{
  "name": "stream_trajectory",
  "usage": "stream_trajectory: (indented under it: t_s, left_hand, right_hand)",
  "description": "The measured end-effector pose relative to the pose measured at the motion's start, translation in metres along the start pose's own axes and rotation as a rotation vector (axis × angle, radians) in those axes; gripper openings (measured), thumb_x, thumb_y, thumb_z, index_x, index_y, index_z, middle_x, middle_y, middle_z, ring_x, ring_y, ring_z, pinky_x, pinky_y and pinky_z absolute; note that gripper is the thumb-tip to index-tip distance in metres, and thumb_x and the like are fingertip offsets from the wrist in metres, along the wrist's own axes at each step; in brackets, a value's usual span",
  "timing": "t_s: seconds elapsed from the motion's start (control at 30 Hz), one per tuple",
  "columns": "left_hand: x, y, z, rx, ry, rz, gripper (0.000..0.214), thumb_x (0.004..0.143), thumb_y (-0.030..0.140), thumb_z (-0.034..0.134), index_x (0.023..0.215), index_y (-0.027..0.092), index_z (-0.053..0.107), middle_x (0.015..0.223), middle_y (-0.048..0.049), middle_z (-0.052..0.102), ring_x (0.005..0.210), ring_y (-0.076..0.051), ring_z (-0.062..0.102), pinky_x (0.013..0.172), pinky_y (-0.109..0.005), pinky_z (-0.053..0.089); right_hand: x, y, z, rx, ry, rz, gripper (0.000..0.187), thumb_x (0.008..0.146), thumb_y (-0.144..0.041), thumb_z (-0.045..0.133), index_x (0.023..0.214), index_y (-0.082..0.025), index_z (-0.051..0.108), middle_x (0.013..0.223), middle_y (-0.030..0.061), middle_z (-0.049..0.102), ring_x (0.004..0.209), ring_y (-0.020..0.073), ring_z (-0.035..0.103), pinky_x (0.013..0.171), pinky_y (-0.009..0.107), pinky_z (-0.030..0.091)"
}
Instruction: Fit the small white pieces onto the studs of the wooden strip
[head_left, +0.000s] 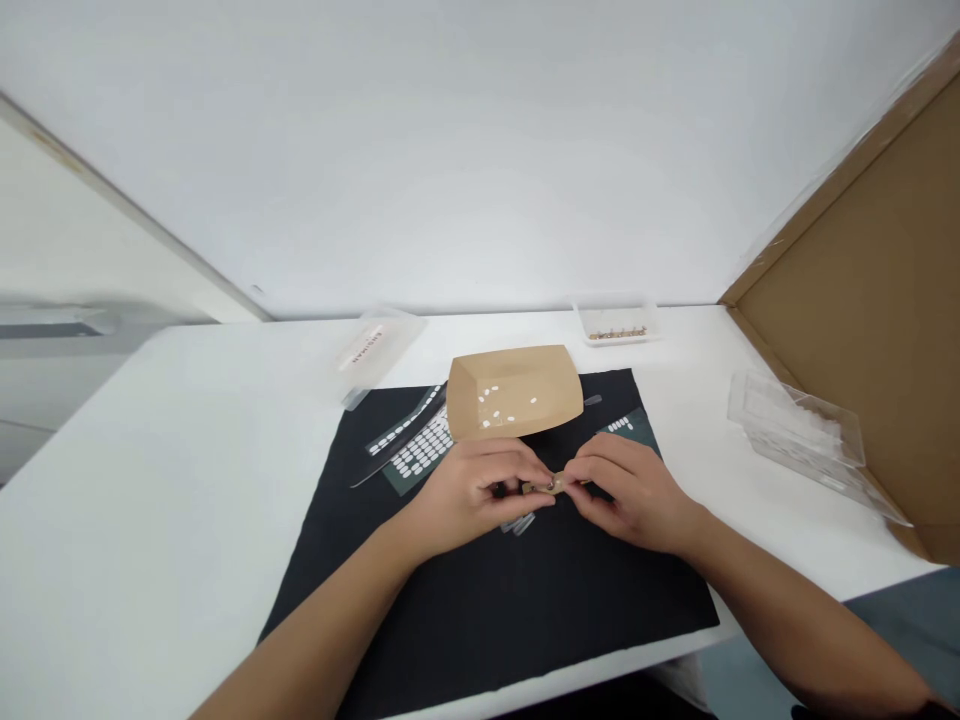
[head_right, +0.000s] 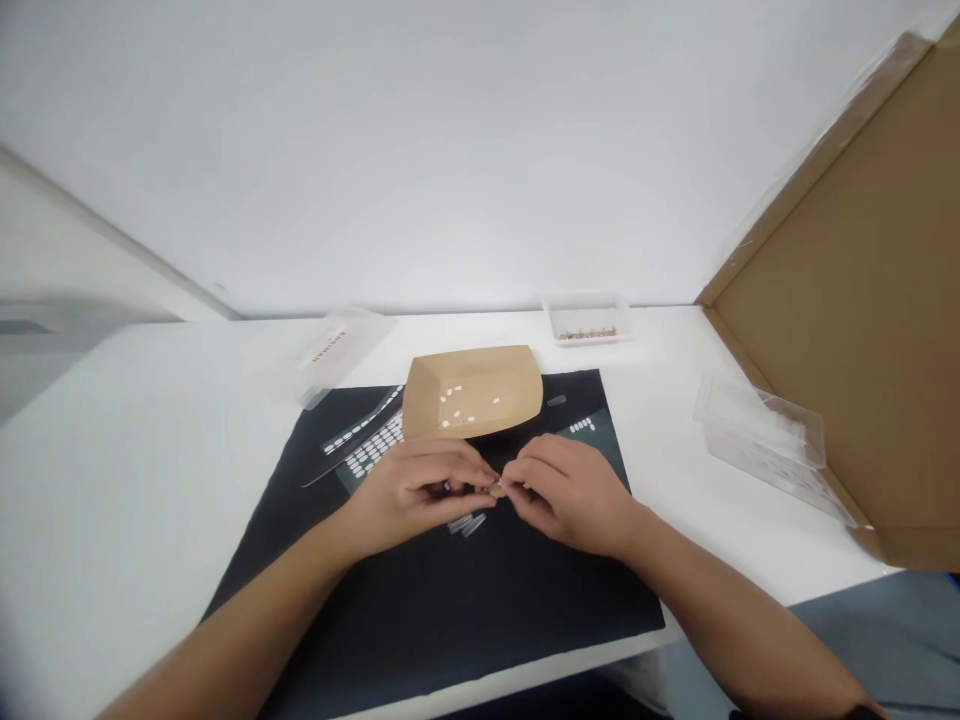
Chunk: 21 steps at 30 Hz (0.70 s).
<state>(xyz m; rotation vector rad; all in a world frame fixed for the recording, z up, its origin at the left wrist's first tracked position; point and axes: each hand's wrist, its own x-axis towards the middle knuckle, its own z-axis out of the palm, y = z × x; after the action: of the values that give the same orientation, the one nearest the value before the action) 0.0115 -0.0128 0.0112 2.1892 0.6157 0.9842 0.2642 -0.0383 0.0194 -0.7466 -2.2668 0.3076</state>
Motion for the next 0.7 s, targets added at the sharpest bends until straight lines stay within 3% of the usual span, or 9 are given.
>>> stream_trajectory:
  t_s: [0.27, 0.7]
  left_hand:
    - [-0.004, -0.006, 0.002, 0.305, -0.084, -0.004, 0.019, 0.097, 0.035, 0.078, 0.106, 0.019, 0.074, 0.098, -0.0078, 0.077, 0.089, -0.020, 0.073, 0.080, -0.031, 0.059]
    - [-0.005, -0.012, 0.013, 0.283, -0.115, -0.083, 0.013, 0.100, 0.031, 0.074, 0.094, 0.020, 0.074, 0.092, -0.0050, 0.075, 0.091, -0.021, 0.068, 0.082, -0.032, 0.055]
  right_hand:
    - [-0.002, 0.010, 0.003, -0.150, -0.088, -0.018, 0.006, 0.104, -0.017, 0.060, 0.102, -0.021, 0.064, 0.090, 0.0048, 0.070, 0.079, 0.0182, 0.061, 0.070, 0.032, 0.050]
    - [-0.005, 0.014, 0.012, -0.234, -0.158, -0.025, 0.011, 0.108, -0.023, 0.059, 0.102, -0.021, 0.068, 0.090, 0.0046, 0.071, 0.079, 0.0183, 0.061, 0.070, 0.034, 0.047]
